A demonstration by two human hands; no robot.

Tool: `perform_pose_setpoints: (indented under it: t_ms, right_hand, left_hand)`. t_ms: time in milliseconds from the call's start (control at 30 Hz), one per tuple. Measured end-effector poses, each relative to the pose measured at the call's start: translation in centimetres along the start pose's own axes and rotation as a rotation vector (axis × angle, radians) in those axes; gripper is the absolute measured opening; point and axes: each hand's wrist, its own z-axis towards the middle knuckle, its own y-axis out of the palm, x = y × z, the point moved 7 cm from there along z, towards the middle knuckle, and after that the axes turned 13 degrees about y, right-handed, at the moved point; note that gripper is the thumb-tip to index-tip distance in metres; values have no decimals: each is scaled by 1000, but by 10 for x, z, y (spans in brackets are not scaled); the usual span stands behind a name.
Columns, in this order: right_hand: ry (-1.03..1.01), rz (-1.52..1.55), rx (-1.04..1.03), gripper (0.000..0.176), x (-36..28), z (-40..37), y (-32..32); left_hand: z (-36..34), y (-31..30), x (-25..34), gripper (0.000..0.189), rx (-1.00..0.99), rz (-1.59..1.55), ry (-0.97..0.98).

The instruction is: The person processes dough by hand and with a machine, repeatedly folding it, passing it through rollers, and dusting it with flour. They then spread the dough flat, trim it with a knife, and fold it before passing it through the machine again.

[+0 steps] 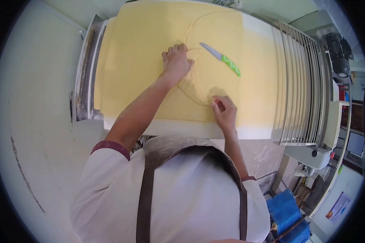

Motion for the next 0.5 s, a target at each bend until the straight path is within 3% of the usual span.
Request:
perform_pose_setpoints:
  t_ms: [100,200,267,367,400,467,500]
  right_hand:
    - [31,180,78,18,11,7,-5]
    - [42,337,113,22,8,14,-7]
    - [69,422,162,28,-5,20,-8]
    - [-165,217,158,30,-73,17,-9]
    - [-95,237,-29,32,-73,21,4]
    - [43,276,-402,34,-70,19,31]
    - [119,443,-447,34,-68,15,37]
  left_hand:
    - [9,11,-19,37,68,-302,-86]
    - [11,5,-16,25,22,-628,80]
    - [3,-11,2,20,-115,-704,300]
    - [-21,-52,48,20,-323,-683,562]
    - [-30,-57,59,21,-390,-651,636]
    - [-34,-56,58,25,-199,-817,597]
    - [-38,-54,54,26,-104,-896,575]
